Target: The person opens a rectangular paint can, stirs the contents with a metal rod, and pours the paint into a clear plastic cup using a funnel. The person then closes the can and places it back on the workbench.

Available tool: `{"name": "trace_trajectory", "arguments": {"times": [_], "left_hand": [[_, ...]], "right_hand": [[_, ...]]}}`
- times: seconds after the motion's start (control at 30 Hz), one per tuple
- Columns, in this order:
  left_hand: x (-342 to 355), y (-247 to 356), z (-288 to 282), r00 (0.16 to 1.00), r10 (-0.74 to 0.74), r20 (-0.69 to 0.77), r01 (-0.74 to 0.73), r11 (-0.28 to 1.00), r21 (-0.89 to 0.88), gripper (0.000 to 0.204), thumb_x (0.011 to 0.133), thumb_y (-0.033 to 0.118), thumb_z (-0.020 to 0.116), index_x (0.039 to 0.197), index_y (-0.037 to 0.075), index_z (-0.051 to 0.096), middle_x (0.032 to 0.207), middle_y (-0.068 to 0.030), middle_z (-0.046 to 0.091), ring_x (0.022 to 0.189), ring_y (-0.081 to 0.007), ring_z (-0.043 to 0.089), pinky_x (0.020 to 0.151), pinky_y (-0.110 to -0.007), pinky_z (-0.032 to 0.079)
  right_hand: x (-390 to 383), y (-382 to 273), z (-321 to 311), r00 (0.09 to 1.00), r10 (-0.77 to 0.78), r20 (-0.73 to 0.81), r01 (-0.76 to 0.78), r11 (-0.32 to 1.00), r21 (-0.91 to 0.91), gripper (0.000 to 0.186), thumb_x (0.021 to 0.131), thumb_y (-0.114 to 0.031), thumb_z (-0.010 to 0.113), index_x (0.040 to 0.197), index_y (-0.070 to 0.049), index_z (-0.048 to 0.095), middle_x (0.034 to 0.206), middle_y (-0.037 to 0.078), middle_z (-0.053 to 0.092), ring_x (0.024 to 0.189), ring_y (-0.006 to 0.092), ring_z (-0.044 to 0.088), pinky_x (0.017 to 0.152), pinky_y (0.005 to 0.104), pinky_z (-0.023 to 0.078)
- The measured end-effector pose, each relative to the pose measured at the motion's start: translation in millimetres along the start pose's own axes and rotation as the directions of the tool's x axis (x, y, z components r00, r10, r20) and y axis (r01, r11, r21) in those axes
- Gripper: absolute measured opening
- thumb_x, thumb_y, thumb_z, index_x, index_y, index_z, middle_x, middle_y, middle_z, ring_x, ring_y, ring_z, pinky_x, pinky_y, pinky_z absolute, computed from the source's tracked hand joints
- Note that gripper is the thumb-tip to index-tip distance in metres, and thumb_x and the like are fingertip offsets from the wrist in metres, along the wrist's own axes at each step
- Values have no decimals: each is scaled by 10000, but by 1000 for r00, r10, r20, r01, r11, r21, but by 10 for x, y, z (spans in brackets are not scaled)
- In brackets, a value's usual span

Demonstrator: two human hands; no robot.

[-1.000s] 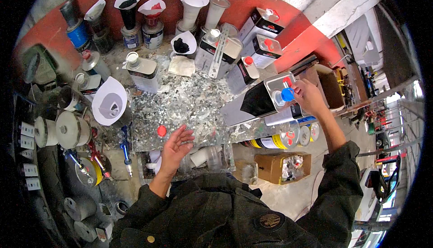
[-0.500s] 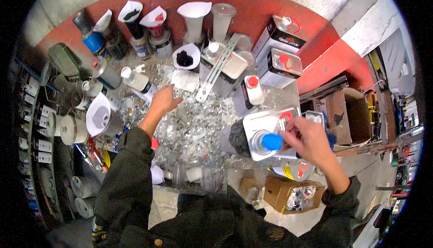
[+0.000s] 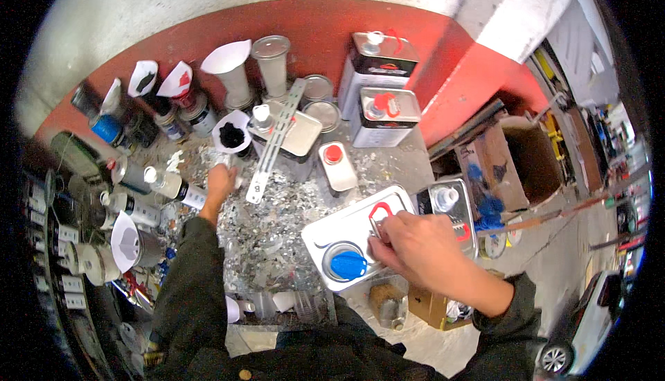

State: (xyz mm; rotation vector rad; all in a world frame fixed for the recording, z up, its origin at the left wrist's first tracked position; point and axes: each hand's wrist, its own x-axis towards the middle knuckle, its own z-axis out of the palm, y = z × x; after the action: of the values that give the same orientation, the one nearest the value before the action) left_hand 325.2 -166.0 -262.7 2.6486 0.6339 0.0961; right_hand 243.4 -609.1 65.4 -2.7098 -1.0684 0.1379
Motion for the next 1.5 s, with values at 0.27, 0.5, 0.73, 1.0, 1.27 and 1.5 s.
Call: {"name": "trace_trajectory", "arguments": {"times": [0.27, 0.5, 0.73, 1.0, 1.27, 1.5], "left_hand": [[-682, 206, -1111, 982, 189, 23, -190, 979, 70, 407, 864, 342, 663, 720, -39, 672, 779, -297, 648, 787, -478, 640, 715, -538, 502], [-2032, 421, -1777, 959, 227, -169, -280, 848, -449, 268, 768, 125, 640, 973, -38, 581, 818, -170, 615, 783, -312, 621, 747, -405, 497], [-3105, 669, -1286, 996, -70, 61, 89, 534, -841, 148, 724, 16, 625, 855, 15, 557, 793, 6, 525, 740, -92, 520, 672, -251, 432], [-3457, 954, -828, 969, 244, 37, -97, 515, -852, 252, 727, 7, 736, 720, 9, 485, 696, -79, 470, 610, -207, 458, 592, -301, 382], [-3601, 772, -739, 978, 68, 195, 124, 563, -817, 269, 848, 174, 762, 743, -9, 596, 640, -32, 566, 653, -97, 485, 569, -311, 408], [-4036, 352, -761, 936, -183, 301, 351, 416, -839, 195, 893, 163, 737, 929, -23, 688, 829, -22, 672, 738, -95, 591, 676, -272, 483]], "right_hand": [[94, 153, -76, 981, -18, 192, 29, 998, -53, 283, 877, -320, 692, 762, -64, 657, 708, 107, 664, 648, 334, 658, 600, 435, 499], [192, 59, -184, 937, 123, 327, -138, 990, 22, 229, 739, -265, 739, 764, -41, 702, 724, 177, 688, 713, 368, 685, 686, 458, 540], [222, 80, -115, 982, 177, 68, -187, 967, 174, 302, 739, -288, 772, 823, -19, 662, 717, 151, 684, 692, 333, 682, 679, 416, 539], [296, 362, -97, 918, 218, 330, -320, 900, 296, 408, 846, -375, 758, 844, 32, 719, 662, 117, 669, 585, 186, 643, 564, 326, 499], [279, 53, 101, 797, 307, 521, -562, 59, 825, 412, 1011, -279, 534, 641, -99, 546, 524, -12, 493, 430, 104, 497, 407, 263, 386], [-113, -176, -366, 846, 386, 367, -394, -10, 919, 325, 1012, -294, 522, 787, -70, 591, 561, -37, 460, 418, 68, 380, 430, 237, 375]]}}
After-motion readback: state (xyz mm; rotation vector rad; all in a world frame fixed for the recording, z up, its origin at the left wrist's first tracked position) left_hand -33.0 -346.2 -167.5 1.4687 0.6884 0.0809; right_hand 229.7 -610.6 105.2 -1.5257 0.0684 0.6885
